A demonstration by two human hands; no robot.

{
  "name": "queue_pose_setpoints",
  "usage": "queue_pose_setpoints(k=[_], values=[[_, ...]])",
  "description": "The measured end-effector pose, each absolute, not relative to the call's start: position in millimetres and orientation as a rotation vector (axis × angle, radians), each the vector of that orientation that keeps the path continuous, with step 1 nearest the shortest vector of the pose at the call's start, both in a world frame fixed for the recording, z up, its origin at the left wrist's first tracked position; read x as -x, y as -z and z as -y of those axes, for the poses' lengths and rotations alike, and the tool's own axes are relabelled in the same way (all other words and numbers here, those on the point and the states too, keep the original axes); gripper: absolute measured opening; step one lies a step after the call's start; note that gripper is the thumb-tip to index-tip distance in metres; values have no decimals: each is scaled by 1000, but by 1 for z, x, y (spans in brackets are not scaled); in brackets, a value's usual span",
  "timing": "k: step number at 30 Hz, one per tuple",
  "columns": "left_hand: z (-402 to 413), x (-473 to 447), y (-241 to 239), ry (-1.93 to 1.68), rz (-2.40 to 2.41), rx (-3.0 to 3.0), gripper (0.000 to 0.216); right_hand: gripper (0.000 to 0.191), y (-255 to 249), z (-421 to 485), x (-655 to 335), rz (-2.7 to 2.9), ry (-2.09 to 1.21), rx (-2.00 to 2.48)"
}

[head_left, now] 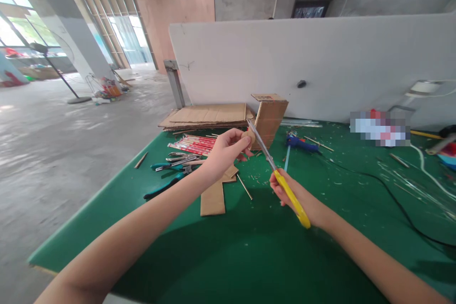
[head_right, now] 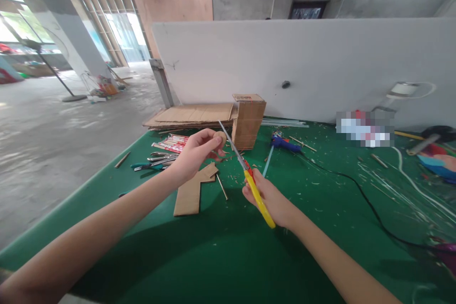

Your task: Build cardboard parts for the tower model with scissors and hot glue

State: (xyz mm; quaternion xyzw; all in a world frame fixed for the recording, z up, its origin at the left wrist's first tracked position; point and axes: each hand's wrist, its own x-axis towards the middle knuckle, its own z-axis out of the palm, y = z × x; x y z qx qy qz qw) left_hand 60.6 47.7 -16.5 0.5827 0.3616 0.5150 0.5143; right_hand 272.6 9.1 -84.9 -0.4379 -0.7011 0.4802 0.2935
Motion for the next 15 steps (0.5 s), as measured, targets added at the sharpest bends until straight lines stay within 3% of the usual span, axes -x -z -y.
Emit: queue_pose_setpoints(k=[6,15], values=[[-51,-59,19,-1237,-907,-1422,16,55,65,-5,-269,1812,-1401,1171],[-52,-58,20,-1293,-922,-1504,20,55,60,-2,-266,1794,-1411,1154]])
